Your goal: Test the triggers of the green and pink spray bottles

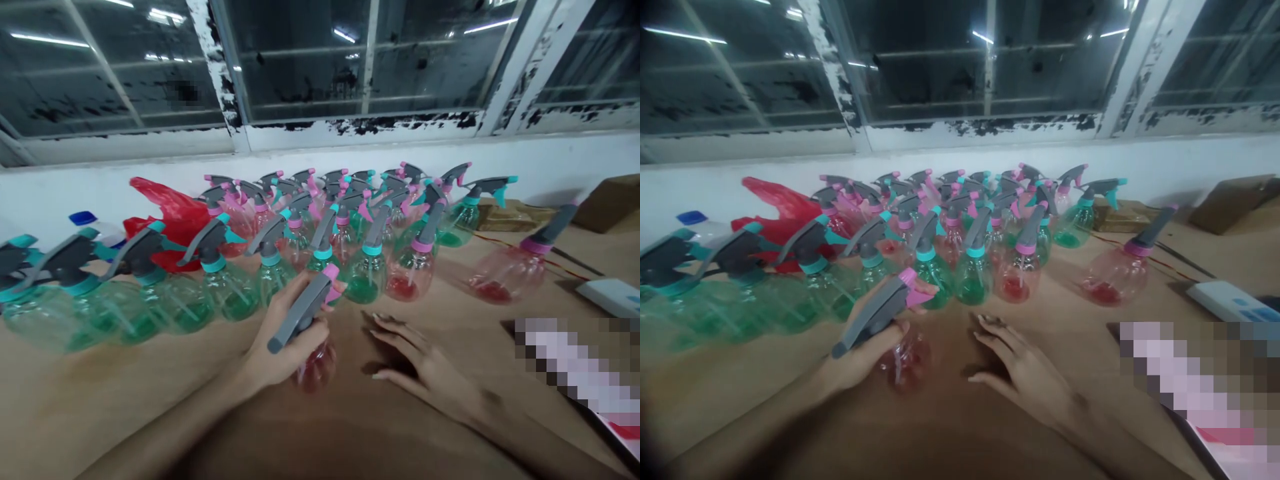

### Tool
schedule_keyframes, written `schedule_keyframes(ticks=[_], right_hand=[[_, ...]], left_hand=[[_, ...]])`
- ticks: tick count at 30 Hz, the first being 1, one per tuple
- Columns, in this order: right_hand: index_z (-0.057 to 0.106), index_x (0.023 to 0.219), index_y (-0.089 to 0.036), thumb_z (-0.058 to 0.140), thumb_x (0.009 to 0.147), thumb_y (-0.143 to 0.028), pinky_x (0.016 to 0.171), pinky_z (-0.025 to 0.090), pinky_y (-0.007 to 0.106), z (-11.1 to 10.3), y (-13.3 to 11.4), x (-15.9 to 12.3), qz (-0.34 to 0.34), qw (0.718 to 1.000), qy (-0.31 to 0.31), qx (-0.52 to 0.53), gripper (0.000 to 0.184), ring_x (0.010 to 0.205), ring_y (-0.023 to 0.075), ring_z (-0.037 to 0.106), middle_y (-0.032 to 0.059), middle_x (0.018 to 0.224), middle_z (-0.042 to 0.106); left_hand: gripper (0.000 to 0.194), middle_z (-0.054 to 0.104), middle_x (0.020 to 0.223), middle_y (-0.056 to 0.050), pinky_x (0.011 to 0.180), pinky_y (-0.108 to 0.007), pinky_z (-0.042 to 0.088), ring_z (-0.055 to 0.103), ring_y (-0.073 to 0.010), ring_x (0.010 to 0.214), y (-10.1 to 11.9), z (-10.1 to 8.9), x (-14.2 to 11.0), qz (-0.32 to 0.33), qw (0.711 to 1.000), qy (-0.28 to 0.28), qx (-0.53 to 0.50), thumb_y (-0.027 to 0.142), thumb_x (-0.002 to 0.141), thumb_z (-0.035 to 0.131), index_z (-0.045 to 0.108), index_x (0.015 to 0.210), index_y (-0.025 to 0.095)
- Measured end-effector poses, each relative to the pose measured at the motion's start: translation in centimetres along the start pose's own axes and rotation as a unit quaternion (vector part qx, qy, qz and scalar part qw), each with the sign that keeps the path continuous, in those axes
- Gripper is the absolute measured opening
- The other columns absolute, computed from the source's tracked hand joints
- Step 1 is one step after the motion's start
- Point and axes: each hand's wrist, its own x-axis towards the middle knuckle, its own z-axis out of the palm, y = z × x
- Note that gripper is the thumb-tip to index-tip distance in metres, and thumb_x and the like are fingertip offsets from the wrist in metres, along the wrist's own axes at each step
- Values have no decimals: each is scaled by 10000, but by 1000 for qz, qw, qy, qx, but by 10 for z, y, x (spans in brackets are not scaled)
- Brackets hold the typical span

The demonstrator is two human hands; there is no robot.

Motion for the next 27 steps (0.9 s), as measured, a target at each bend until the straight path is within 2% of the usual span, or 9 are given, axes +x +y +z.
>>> schedule_keyframes(ticks=[7,14,21,27], right_hand=[[433,1323,-194,535,839,-433,1018,393,441,4,3,-2,-6,999,-6,-49,549,1251,235,424,73,1346,492],[452,1312,-231,551,832,-420,1009,410,430,1,3,0,-1,1000,-8,-30,526,1238,229,442,47,1341,498],[413,1338,-234,548,834,-418,1000,419,428,0,5,-3,-15,999,-5,-47,554,1236,226,444,44,1353,483],[372,1361,-248,532,846,-413,1017,400,436,0,6,-6,-17,998,-21,-54,564,1260,222,411,24,1379,450]], left_hand=[[310,524,706,28,552,-290,457,505,-141,567,1,0,1,6,1000,-24,-13,122,605,445,556,867,243],[217,517,710,20,584,-284,459,522,-146,613,4,0,2,-21,1000,-17,-11,121,579,444,512,757,224],[263,542,747,14,567,-269,478,527,-135,607,5,1,2,-5,1000,-14,-21,113,597,447,538,819,221],[138,485,668,17,590,-302,476,491,-157,606,5,-1,3,1,1000,-29,12,128,621,433,479,701,231]])
